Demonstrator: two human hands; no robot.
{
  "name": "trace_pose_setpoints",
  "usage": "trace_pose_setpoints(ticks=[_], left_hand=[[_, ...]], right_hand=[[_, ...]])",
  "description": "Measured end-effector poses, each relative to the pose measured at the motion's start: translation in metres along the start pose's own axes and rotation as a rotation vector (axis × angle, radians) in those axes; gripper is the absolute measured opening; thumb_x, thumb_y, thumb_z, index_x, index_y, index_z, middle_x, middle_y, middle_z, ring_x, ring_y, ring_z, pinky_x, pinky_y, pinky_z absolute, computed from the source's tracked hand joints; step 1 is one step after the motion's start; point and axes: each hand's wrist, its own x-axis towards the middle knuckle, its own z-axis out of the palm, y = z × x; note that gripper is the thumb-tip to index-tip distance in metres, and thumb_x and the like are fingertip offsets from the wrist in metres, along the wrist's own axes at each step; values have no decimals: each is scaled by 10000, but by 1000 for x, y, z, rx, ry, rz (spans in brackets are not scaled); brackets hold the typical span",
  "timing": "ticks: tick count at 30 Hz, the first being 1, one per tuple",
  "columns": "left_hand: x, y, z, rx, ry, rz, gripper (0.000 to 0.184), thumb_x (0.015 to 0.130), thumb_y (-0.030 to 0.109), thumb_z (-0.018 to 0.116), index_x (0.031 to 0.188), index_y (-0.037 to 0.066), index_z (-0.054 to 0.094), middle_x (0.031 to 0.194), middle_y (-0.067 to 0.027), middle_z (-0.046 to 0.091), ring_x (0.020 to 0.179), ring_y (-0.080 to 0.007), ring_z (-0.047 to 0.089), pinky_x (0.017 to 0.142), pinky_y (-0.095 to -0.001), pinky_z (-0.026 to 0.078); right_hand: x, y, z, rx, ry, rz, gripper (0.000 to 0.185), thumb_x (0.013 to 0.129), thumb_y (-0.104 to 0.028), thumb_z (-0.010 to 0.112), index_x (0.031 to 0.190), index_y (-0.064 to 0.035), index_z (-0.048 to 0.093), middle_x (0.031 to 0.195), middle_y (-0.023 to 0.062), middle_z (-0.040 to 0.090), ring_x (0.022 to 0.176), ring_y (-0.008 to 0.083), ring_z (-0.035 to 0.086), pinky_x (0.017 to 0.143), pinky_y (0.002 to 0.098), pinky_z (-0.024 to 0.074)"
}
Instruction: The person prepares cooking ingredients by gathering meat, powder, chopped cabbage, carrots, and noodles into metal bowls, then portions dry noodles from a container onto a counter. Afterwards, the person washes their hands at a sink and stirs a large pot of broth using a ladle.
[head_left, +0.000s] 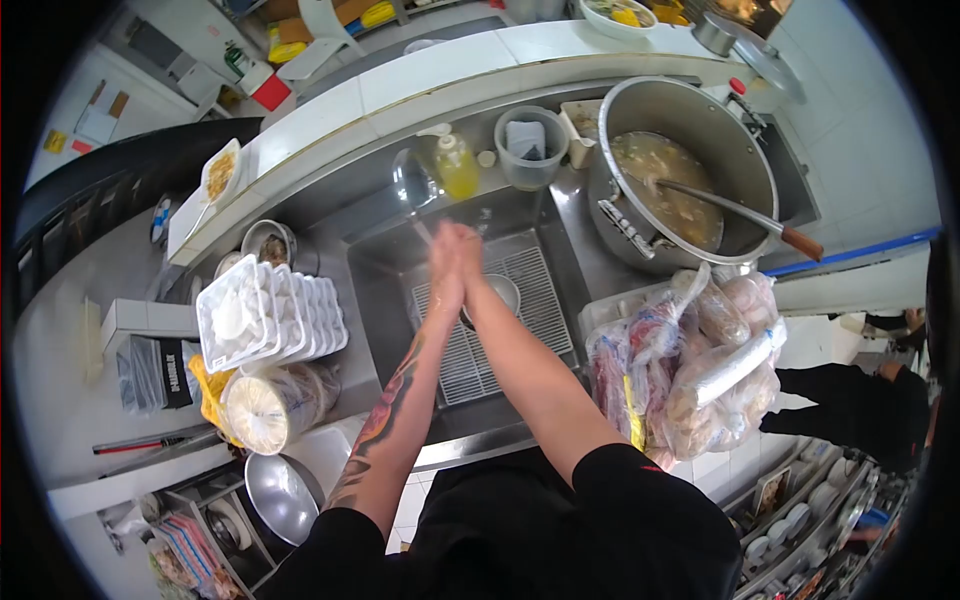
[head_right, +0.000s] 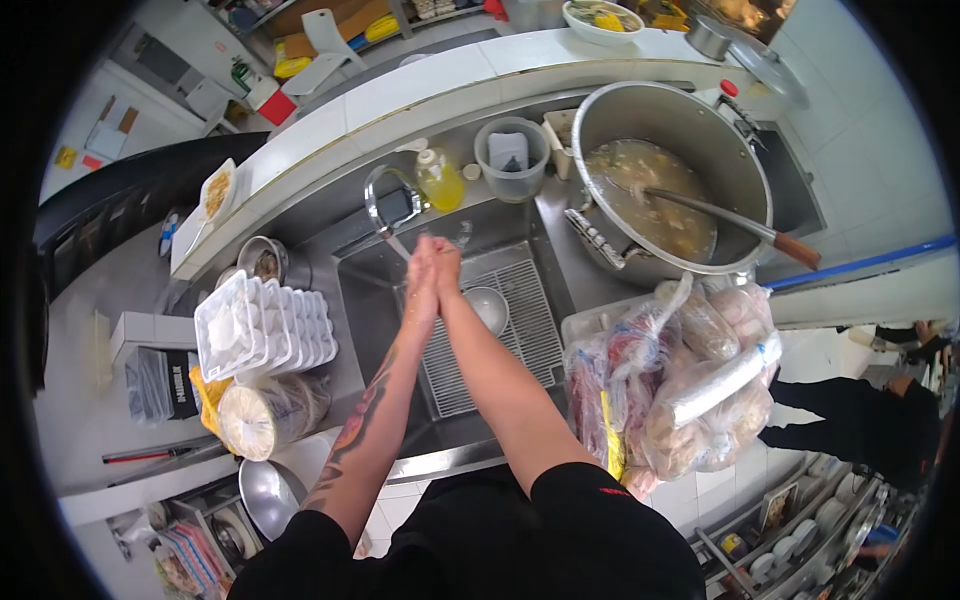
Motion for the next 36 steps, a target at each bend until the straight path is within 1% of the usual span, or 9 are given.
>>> trace_pose_setpoints(ticks=[2, 5, 7, 9, 17, 20, 25, 28, 36], left_hand=[[6, -8, -8, -33, 41, -21, 565, 1080, 355, 493, 1521, 13, 404, 1473, -136, 503, 1404, -234, 449, 1196, -355, 315], [31, -37, -6, -103, 67, -53, 597, 1060, 408, 533, 1511, 34, 420, 1498, -112, 474, 1424, -205, 416, 1192, -343, 306], [75, -75, -43, -41, 257, -177, 457, 1003, 489, 582, 1219, 86, 579, 1066, -58, 619, 970, -183, 610, 878, -331, 496], [68, -8, -22, -561, 334, -307, 257, 993, 413, 552, 952, 159, 565, 821, -4, 566, 733, -183, 551, 695, -336, 473], [39, -23, -22, -61, -165, -191, 673, 1047, 533, 519, 1524, 65, 437, 1480, -108, 541, 1359, -241, 517, 1179, -395, 345], [-44, 5, 14, -554, -51, -474, 649, 976, 619, 569, 1419, 146, 529, 1322, -116, 604, 1213, -285, 598, 1072, -440, 446], [-111, -54, -16, -770, -21, -811, 459, 927, 504, 637, 1185, 124, 630, 1158, -131, 666, 1050, -335, 652, 928, -512, 525], [-130, -95, -31, -693, -132, -900, 352, 885, 354, 657, 1079, 63, 619, 1032, -151, 667, 933, -344, 670, 847, -522, 548], [-217, -27, -7, -647, -283, -726, 188, 864, 267, 685, 929, 94, 649, 902, -98, 691, 815, -286, 681, 711, -450, 570]], right_hand=[[-28, -30, 13, 424, 131, 4, 253, 999, -206, 666, 1142, 1, 686, 1069, 72, 729, 935, 128, 657, 813, 307, 553], [-48, -21, 16, 239, 135, -221, 289, 1002, -166, 649, 1243, -11, 683, 1110, 92, 732, 966, 144, 665, 853, 280, 542], [-72, -39, 18, 286, 9, -128, 257, 1005, -140, 622, 1190, 14, 710, 1126, 94, 740, 990, 151, 674, 946, 273, 518], [-62, -22, 11, -38, -75, -274, 267, 1042, -182, 588, 1170, 15, 715, 1095, 97, 746, 963, 163, 679, 913, 292, 521], [-35, -16, -5, 83, 68, -58, 530, 1087, -389, 384, 1313, 14, 642, 1269, 193, 689, 1206, 305, 632, 1063, 410, 450], [-16, 52, -27, -960, 280, -667, 519, 1070, -341, 358, 1160, 39, 700, 1183, 336, 657, 1133, 464, 628, 997, 484, 485], [-86, 139, -63, -1070, -126, -180, 482, 1027, -311, 401, 1042, 43, 727, 1115, 311, 688, 1053, 447, 669, 926, 514, 509], [-124, 182, -87, -1133, 46, -247, 457, 995, -302, 423, 976, 32, 734, 1055, 295, 704, 979, 433, 692, 851, 549, 509], [-309, 28, -65, -1176, 35, -458, 391, 992, -227, 459, 1121, 79, 665, 1128, 320, 676, 1073, 413, 675, 932, 517, 505]])
